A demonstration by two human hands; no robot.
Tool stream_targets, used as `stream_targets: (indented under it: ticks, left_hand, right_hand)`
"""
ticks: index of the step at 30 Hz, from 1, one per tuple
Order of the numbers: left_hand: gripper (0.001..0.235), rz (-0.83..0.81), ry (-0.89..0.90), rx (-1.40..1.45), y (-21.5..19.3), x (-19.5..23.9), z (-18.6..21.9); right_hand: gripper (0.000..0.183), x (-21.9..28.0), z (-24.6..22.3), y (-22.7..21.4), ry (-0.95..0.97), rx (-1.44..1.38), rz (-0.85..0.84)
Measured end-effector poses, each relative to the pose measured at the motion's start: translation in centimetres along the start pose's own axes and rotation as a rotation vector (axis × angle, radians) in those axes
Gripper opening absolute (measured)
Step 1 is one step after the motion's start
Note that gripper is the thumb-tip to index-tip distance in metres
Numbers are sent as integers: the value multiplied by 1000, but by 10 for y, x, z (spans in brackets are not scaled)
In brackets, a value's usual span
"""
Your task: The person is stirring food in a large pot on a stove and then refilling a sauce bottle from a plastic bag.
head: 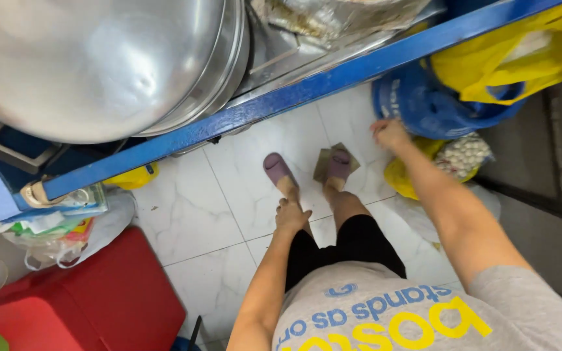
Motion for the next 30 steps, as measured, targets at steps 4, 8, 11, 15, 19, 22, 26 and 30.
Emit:
stream_targets:
  ticks: [4,8,11,15,19,22,26,30]
  left_hand:
    - [102,-153,-235,-125,64,-86,-78]
    - [111,-130,-219,-114,65,-112,-84]
    - [104,-99,-215,-108,50,-109,-72]
    - [98,-21,-234,-187,58,-117,-76]
    - [93,5,-248,-214,61,-119,-73]
    - [93,7,-225,-213,55,-113,-66]
    - [91,4,-258,-193,54,-115,-63]
    - [90,26,-247,-182,53,-120,-57]
  right_hand:
    - [30,-101,39,-5,158,-46,313]
    - [38,-150,30,-2,11,-181,456]
    - [44,-149,43,-1,9,-241,482]
    - [56,-135,37,-1,-30,-341,524]
    - [65,-102,24,32,-41,-410,535]
    - [74,-89,29,61,-66,-485,555]
    - [52,-93,76,103,0,-244,573]
    - [53,-104,89,152,44,-69,319]
Point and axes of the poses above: each hand's wrist, its own x-axis away from the middle knuckle, its own y-axis out of the palm, z = x × y, the point moved 6 cm from there along -x, towards the middle knuckle, and after that the axes turned 14 degrees about -y, right-handed, at the moved point
